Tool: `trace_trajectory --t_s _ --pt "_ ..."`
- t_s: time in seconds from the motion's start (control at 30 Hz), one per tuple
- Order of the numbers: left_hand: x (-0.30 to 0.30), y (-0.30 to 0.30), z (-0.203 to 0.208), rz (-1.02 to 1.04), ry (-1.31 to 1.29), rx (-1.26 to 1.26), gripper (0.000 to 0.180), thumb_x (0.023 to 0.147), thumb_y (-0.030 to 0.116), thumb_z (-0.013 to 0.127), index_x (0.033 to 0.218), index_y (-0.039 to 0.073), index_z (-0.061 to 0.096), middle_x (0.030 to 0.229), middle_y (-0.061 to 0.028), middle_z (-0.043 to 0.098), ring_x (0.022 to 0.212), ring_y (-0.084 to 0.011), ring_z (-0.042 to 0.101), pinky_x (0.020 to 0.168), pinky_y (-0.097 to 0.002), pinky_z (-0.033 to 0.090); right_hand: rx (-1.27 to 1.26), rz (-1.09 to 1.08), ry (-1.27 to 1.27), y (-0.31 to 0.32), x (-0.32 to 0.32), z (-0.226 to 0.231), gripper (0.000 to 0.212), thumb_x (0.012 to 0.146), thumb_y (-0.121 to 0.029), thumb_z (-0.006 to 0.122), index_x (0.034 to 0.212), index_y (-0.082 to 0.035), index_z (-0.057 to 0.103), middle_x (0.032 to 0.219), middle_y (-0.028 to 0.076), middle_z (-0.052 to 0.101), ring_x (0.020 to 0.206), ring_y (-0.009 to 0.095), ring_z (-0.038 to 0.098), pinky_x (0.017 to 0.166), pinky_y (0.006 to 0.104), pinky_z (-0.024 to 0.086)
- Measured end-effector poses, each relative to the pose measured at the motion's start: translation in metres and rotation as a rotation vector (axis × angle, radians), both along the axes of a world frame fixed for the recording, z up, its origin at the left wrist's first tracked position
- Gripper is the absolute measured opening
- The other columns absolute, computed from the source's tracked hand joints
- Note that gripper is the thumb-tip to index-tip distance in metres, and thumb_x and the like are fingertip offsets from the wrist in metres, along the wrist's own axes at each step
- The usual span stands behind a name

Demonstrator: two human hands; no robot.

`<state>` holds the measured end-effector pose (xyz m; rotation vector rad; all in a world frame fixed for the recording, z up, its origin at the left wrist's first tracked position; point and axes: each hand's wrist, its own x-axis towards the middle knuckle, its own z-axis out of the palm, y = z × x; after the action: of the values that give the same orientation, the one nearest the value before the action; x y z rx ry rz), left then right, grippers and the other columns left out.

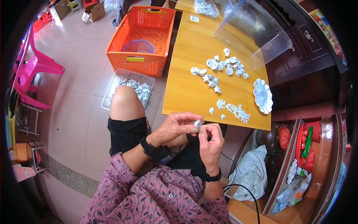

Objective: Assembling small plastic components by hand at a low table.

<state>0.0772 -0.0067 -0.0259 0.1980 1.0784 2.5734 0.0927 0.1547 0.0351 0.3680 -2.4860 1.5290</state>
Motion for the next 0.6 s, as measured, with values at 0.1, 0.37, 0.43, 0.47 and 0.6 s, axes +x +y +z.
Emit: trace_trajectory --t_s 0.1,0.37,0.43,0.47,0.6 --pt "0.000 -0.002 0.002 0.001 -0.017 0.011 0.040 0.088 -0.003 0.070 0.127 -0.003 0.063 0.113 -0.0104 0.069 0.101 -0.0163 0.067 0.089 -0.0309 0.057 -0.163 -0.008 -0.110 0.002 0.000 -0.009 0.008 0.094 -0.004 0.066 0.090 0.001 0.061 0.087 0.003 0.059 0.073 0.008 0.055 0.065 0.0226 0.046" --pt "-0.004 -0.042 0.011 0.310 -0.027 -0.126 0.036 0.090 0.004 0.070 0.125 -0.002 0.064 0.106 -0.0099 0.070 0.086 -0.0146 0.068 0.074 -0.0268 0.057 -0.216 -0.120 -0.178 0.024 -0.006 -0.022 0.012 0.096 -0.010 0.066 0.091 0.000 0.063 0.080 -0.002 0.057 0.071 0.004 0.051 0.065 0.0196 0.042" --pt "-0.007 -0.062 0.006 0.482 -0.104 -0.055 0.035 0.090 0.005 0.071 0.124 -0.001 0.064 0.105 -0.0090 0.070 0.084 -0.0133 0.067 0.072 -0.0252 0.056 -0.093 -0.152 -0.129 0.031 -0.010 -0.025 0.012 0.095 -0.009 0.067 0.090 0.001 0.064 0.081 -0.002 0.057 0.070 0.004 0.051 0.064 0.0202 0.043" --pt "-0.009 -0.072 0.004 0.556 -0.173 -0.062 0.034 0.091 0.006 0.071 0.124 -0.001 0.064 0.103 -0.0074 0.070 0.082 -0.0130 0.067 0.072 -0.0248 0.056 -0.092 -0.158 -0.125 0.035 -0.013 -0.025 0.012 0.095 -0.009 0.067 0.090 0.001 0.064 0.081 -0.002 0.057 0.070 0.004 0.051 0.064 0.0202 0.043" --pt "-0.012 -0.114 -0.030 0.895 -0.361 -0.166 0.039 0.093 0.006 0.070 0.128 -0.005 0.058 0.100 -0.0068 0.066 0.081 -0.0142 0.067 0.073 -0.0244 0.057 0.029 -0.222 -0.042 0.042 -0.026 -0.026 0.011 0.094 -0.008 0.068 0.093 0.002 0.065 0.085 0.006 0.061 0.069 0.011 0.056 0.064 0.0256 0.048"
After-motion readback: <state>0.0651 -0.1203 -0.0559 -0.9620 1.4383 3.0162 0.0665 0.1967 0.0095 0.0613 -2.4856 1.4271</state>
